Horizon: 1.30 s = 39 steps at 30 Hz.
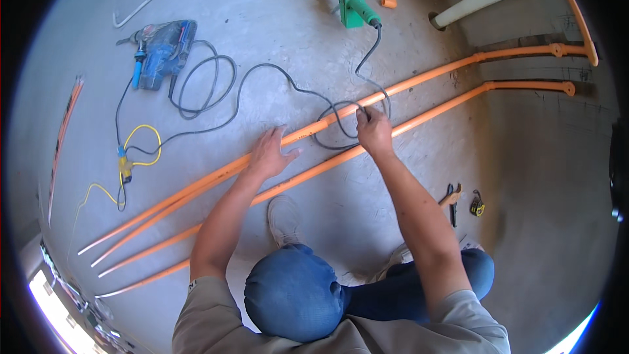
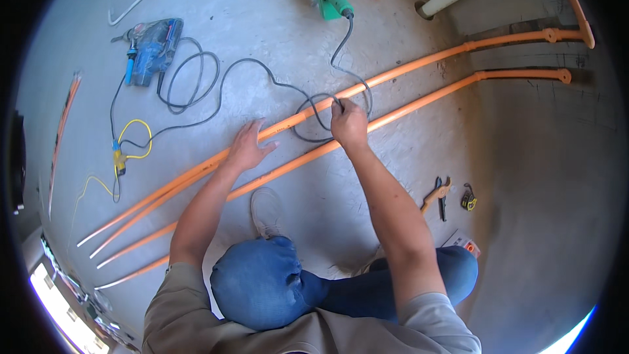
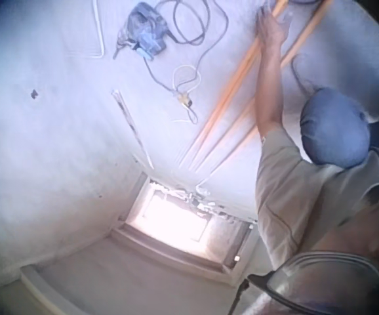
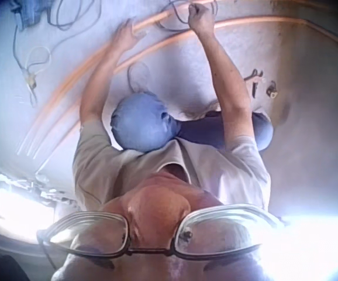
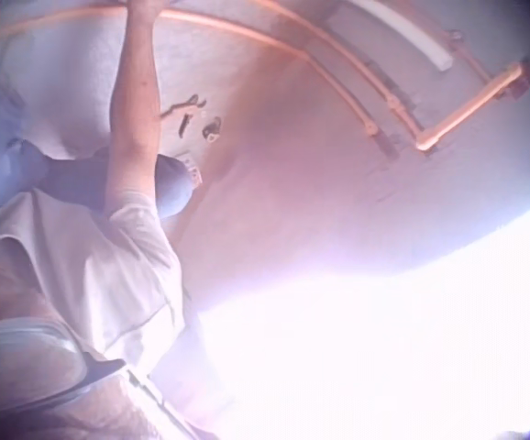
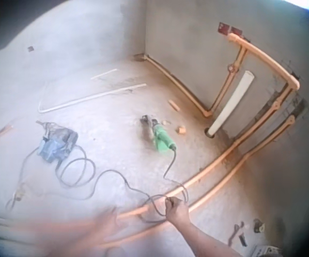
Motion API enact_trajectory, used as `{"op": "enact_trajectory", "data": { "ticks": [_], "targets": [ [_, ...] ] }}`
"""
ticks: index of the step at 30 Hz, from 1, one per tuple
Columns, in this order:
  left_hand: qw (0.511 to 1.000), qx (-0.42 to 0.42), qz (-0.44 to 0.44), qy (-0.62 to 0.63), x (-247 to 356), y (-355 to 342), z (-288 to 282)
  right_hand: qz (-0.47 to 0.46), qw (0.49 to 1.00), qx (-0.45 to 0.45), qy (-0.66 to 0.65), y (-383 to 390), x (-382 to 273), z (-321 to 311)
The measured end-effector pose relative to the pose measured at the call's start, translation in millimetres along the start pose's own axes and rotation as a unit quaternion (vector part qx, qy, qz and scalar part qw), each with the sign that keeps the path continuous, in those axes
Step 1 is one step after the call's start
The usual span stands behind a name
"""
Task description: The person connects orange plumbing pipes and fittings using a heat fusion tool. They heat the end of a pipe and the inside of a T-fitting simultaneously, press them together to form a joint, and then repeat the process to connect the assembly to existing wall-mounted piping.
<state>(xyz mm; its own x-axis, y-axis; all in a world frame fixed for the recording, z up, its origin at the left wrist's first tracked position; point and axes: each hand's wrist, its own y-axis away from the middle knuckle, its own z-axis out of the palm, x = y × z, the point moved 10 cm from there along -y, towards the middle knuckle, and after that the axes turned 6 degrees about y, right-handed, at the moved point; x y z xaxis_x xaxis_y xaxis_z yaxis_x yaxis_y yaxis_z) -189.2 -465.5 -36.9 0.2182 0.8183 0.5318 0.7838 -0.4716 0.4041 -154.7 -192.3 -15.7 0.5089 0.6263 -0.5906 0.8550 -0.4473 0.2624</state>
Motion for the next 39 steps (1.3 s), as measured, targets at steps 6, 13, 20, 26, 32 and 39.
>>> {"op": "enact_trajectory", "data": {
  "ticks": [6, 13, 20, 26, 32, 39],
  "targets": [
    [0.992, -0.042, 0.051, 0.103, 23, -38, 1, -0.132, 0.974, 0.135, -0.127, -32, -157, -59],
    [0.986, -0.016, 0.019, 0.167, -4, -52, 11, -0.211, 0.976, -0.061, 0.001, -55, -241, 52],
    [1.000, 0.006, -0.007, -0.028, -83, 50, -18, -0.169, 0.973, -0.124, 0.100, 42, -113, 56],
    [0.982, 0.080, -0.128, -0.109, -171, 97, -16, -0.076, 0.951, -0.180, 0.238, 42, -10, 51],
    [0.965, 0.052, -0.205, -0.157, -219, 158, -29, -0.175, 0.938, -0.071, 0.292, -1, -24, 84],
    [0.923, 0.176, -0.298, -0.169, -312, 232, -27, -0.306, 0.889, -0.134, 0.314, 1, -32, 86]
  ]
}}
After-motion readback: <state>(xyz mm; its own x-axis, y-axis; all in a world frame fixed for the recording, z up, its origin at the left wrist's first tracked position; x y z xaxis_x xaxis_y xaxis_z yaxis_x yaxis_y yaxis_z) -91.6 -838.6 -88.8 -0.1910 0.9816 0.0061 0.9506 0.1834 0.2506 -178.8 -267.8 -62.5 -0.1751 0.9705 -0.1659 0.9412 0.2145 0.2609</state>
